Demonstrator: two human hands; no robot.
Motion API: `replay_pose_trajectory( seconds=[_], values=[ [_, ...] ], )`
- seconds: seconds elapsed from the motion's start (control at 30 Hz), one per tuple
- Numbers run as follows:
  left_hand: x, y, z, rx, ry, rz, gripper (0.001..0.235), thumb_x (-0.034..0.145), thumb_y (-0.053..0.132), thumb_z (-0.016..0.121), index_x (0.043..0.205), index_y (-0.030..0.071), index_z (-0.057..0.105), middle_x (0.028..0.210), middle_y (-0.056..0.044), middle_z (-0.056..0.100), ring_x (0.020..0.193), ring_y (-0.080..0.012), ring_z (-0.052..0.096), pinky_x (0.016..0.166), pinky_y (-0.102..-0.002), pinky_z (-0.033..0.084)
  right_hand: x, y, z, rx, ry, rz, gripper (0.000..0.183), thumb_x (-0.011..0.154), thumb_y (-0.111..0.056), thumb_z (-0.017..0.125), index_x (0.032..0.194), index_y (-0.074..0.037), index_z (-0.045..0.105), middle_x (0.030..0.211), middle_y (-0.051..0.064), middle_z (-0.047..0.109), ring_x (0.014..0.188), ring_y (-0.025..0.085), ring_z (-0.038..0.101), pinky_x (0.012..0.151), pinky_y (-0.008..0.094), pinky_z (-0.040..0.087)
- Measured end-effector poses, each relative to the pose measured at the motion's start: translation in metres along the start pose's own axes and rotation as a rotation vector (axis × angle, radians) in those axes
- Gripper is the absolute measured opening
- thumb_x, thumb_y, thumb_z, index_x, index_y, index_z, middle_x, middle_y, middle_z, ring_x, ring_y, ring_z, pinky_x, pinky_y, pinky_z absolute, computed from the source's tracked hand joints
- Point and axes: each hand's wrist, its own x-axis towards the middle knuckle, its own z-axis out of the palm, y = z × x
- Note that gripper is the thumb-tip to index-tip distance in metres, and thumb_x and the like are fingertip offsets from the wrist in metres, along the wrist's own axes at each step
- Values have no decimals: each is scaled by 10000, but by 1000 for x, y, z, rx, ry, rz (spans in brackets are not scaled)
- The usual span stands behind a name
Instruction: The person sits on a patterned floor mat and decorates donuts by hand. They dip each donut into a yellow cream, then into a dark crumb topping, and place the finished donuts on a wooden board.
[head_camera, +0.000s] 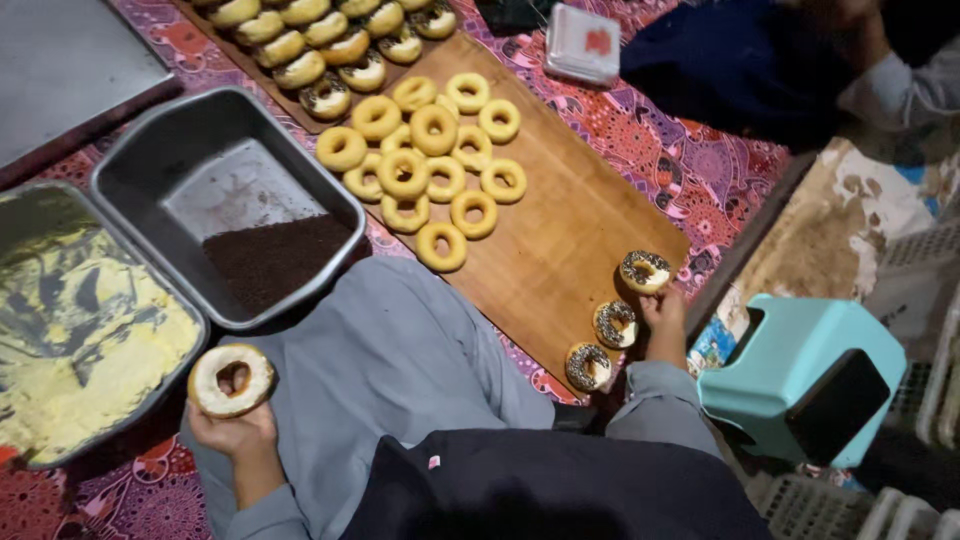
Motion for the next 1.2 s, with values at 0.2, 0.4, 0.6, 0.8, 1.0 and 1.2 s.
replay_pose_trajectory(
  seconds=[0.2,0.4,0.6,0.8,1.0,1.2],
  values=[
    [0,4,6,37,58,14,500,1012,460,528,1235,42,688,1096,-78,661,1108,-255,650,1039,-422,554,6,5,-37,-69,102,148,286,890,-187,505,1137,-195,650,1037,33,656,882,216,634,759,379,540],
    [-2,4,-1,0,63,-1,488,1053,451,542,1254,29,682,1051,-74,614,1093,-259,629,1087,-442,547,-6,1,-40,-115,163,149,262,929,-210,519,1157,-161,640,1052,41,659,913,206,635,796,369,539],
    [-1,1,-5,41,77,2,539,1018,463,516,1288,27,679,1201,-109,683,1168,-269,650,1084,-434,540,12,-3,-26,-220,187,140,254,968,-233,533,1177,-126,631,1066,48,661,943,197,636,834,360,537],
    [-12,-3,28,48,-87,-34,566,1073,461,473,1385,9,605,1316,-148,663,1214,-304,632,1089,-501,519,9,9,2,-715,579,-218,261,1008,-255,547,1196,-92,621,1081,56,663,974,187,637,872,350,536],
    [-15,-12,46,-29,-222,-474,508,1018,432,468,1340,50,556,1242,-163,673,1135,-343,673,966,-573,551,-72,106,162,-647,-135,-785,283,1047,-278,561,1216,-57,612,1095,64,665,1005,178,638,909,341,534],
    [4,-36,35,28,-299,-843,371,1062,322,535,1404,186,490,1208,-155,661,1074,-323,660,948,-520,541,-242,295,279,-789,-1542,581,474,993,-338,568,1355,-35,593,1293,96,686,1145,190,668,988,384,527]
  ],
)
